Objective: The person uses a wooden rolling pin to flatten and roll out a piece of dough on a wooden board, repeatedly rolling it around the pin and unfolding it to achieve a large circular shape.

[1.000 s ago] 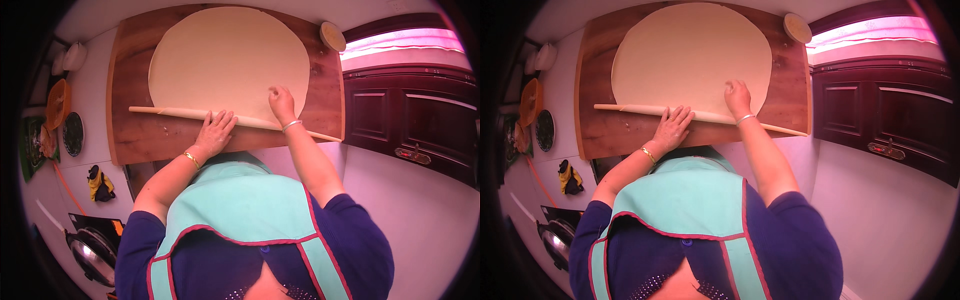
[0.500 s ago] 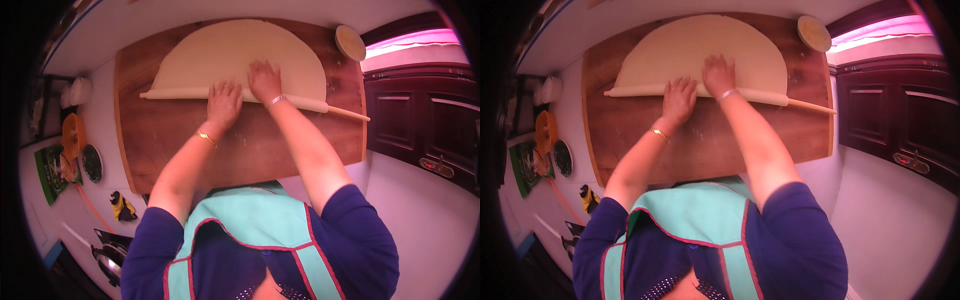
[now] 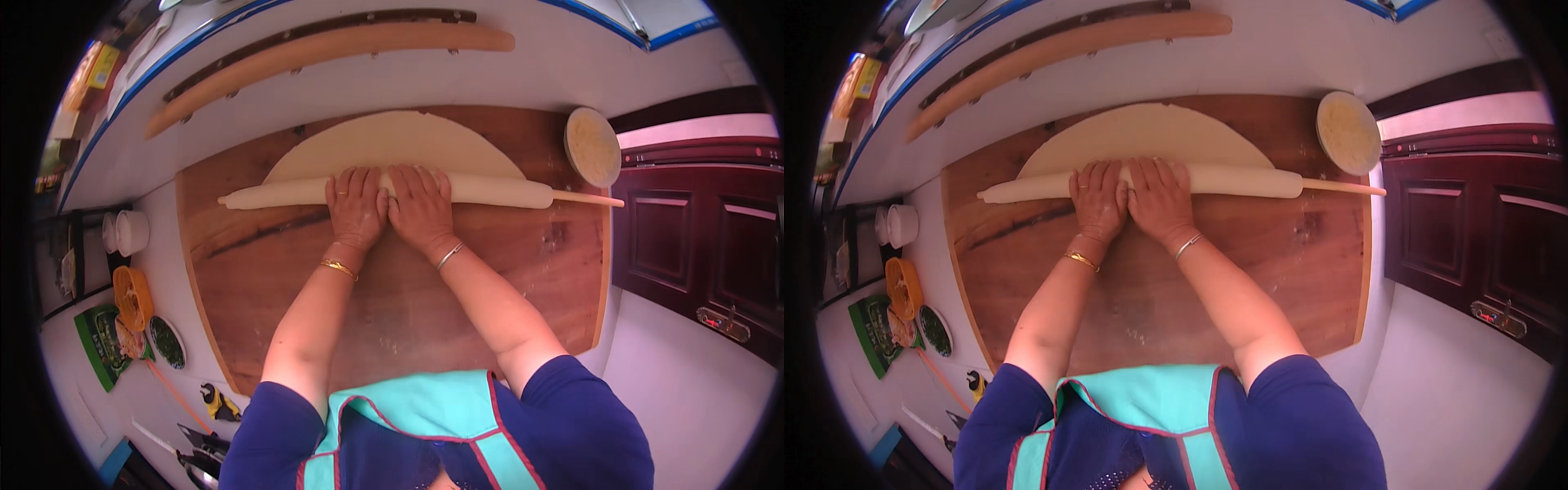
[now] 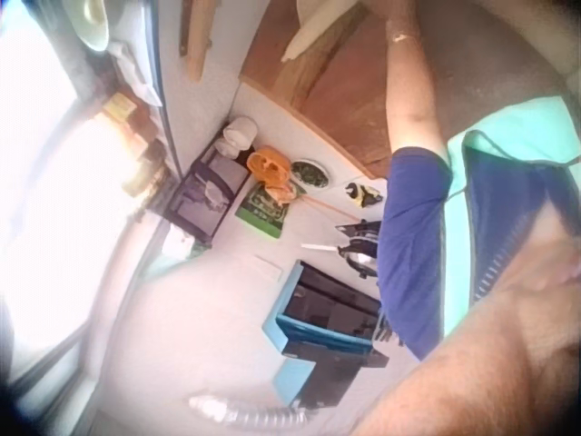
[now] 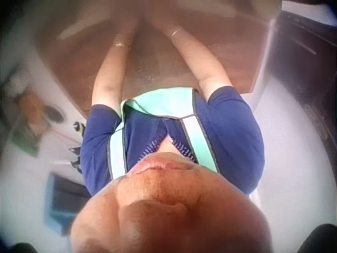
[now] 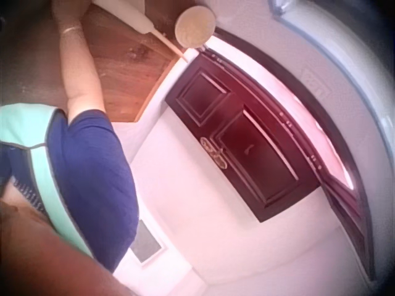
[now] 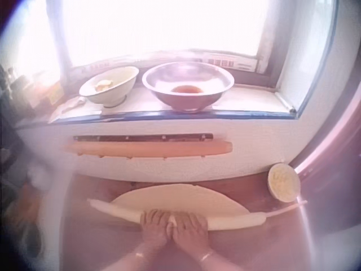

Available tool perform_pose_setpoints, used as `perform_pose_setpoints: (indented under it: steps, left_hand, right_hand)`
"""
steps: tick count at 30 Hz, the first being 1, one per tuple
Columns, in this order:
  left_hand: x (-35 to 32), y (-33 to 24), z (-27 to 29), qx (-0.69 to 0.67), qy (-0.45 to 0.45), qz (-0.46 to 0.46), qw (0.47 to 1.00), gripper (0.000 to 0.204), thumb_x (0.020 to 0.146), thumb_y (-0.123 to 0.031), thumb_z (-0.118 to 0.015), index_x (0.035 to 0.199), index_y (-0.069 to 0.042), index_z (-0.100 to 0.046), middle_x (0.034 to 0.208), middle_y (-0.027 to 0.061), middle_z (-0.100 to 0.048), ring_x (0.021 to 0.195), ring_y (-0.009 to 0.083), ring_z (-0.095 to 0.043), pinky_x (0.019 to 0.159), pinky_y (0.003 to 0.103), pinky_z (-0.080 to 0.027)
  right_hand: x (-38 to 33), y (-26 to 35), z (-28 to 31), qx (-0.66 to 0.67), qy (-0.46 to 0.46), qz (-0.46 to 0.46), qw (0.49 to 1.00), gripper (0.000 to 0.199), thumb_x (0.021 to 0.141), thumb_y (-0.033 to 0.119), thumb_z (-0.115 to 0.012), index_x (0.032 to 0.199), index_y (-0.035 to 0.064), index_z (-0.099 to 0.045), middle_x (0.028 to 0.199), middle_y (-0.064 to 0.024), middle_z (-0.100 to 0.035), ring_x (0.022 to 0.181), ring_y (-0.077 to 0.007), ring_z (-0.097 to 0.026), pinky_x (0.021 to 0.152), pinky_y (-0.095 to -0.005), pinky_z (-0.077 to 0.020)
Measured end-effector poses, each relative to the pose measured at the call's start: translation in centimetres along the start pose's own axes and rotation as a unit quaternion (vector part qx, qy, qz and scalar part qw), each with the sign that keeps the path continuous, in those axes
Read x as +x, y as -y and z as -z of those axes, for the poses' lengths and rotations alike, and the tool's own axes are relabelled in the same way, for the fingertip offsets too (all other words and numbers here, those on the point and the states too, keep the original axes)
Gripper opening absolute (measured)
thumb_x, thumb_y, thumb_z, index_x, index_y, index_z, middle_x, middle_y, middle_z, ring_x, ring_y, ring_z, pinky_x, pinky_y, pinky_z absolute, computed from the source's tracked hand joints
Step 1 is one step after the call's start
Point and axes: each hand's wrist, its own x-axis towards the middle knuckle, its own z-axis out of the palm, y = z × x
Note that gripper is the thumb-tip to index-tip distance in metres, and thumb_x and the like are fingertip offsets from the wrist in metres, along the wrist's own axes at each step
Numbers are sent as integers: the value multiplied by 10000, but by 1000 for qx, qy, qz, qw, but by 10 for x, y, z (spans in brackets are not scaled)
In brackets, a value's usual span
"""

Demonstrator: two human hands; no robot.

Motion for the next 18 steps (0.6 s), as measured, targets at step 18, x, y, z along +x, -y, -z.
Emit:
perform_pose_setpoints:
  steps: [18]
  left_hand:
    - [-262, -78, 190, -120, 297, -49, 946, 192, 866, -264, -555, 806, -93, -617, 810, 124, -589, 802, 291, -579, 675, 460, -435]
  right_hand:
    - [-261, 123, 96, 50, 148, 47, 987, 179, 779, 288, -600, 755, 114, -632, 796, -100, -609, 812, -267, -589, 692, -431, -443]
